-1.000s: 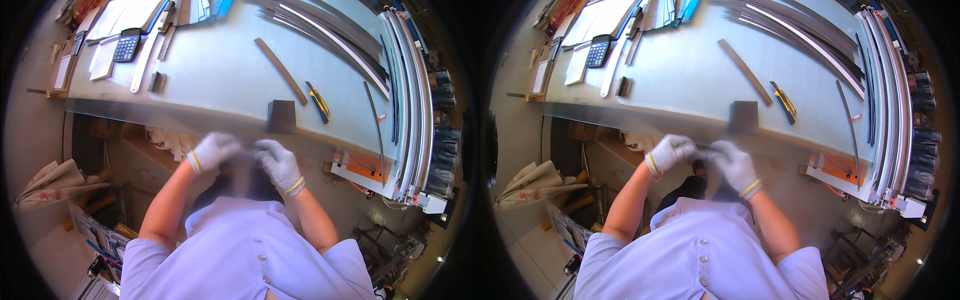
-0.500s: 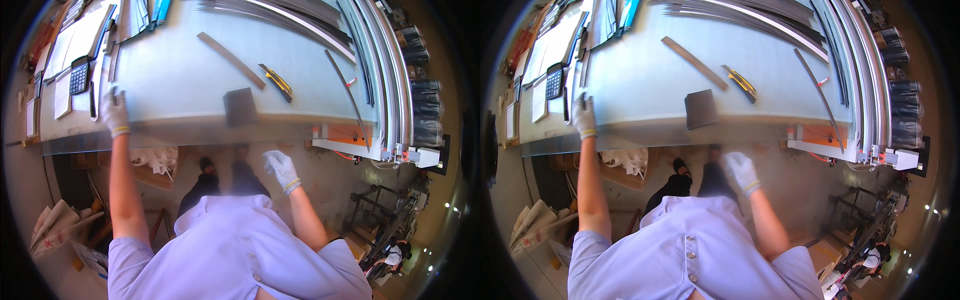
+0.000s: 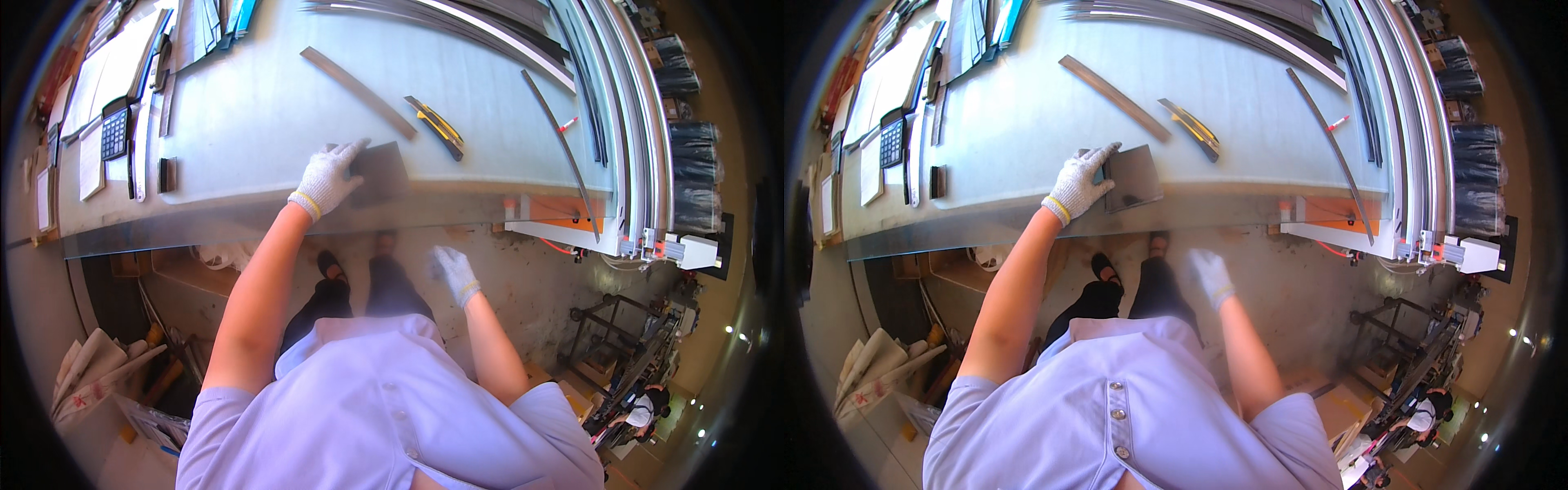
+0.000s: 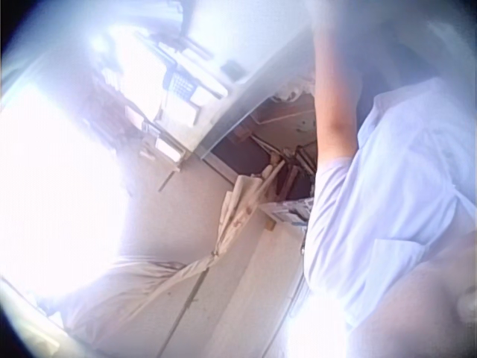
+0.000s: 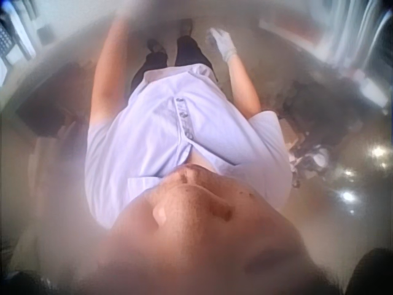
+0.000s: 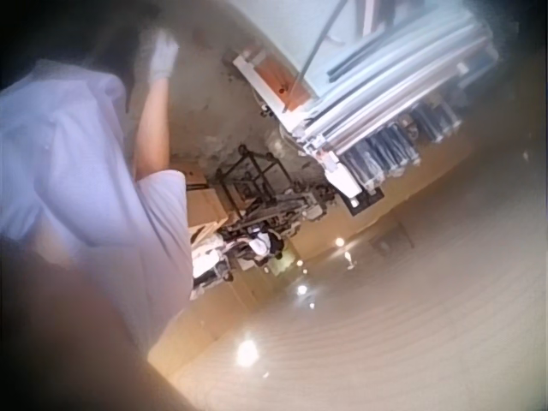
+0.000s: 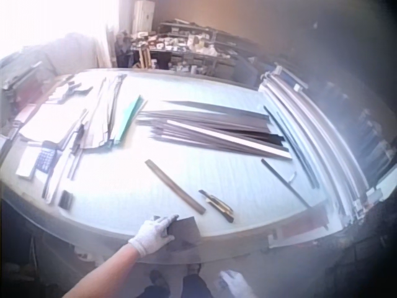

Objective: The person uses a marker and a ruler to measure a black metal strip on a workbench, then uses a utility knife to cut the strip along the measured line.

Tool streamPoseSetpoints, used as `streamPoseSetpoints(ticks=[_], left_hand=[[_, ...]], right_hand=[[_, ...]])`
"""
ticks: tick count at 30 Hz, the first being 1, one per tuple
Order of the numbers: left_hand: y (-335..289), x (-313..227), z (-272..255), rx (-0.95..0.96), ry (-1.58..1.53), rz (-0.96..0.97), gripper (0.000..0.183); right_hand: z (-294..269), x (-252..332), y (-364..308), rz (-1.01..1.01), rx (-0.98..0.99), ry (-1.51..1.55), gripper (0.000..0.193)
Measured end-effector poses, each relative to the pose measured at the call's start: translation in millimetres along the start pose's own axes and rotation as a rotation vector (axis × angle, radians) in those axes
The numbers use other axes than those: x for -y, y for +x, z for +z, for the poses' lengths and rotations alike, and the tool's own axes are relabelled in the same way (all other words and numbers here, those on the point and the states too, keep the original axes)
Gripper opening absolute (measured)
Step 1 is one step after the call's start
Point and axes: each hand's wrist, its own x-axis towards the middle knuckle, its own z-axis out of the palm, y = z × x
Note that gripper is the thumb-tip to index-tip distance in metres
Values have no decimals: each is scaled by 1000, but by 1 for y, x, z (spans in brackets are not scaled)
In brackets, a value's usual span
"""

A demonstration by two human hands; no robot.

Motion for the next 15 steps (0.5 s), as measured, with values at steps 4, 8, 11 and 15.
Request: streamPoseSetpoints(ticks=[4, 8, 11, 15], left_hand=[[-13, -19, 15, 90, 0, 99, 73], [-31, -38, 37, 194, -44, 121, 75], [-46, -46, 46, 71, -101, -29, 76], [-76, -40, 44, -161, -882, -426, 70]], right_hand=[[12, 37, 17, -235, 95, 103, 36], [36, 97, -5, 117, 326, 481, 30], [43, 106, -14, 62, 326, 387, 28], [40, 149, -33, 22, 355, 369, 28]])
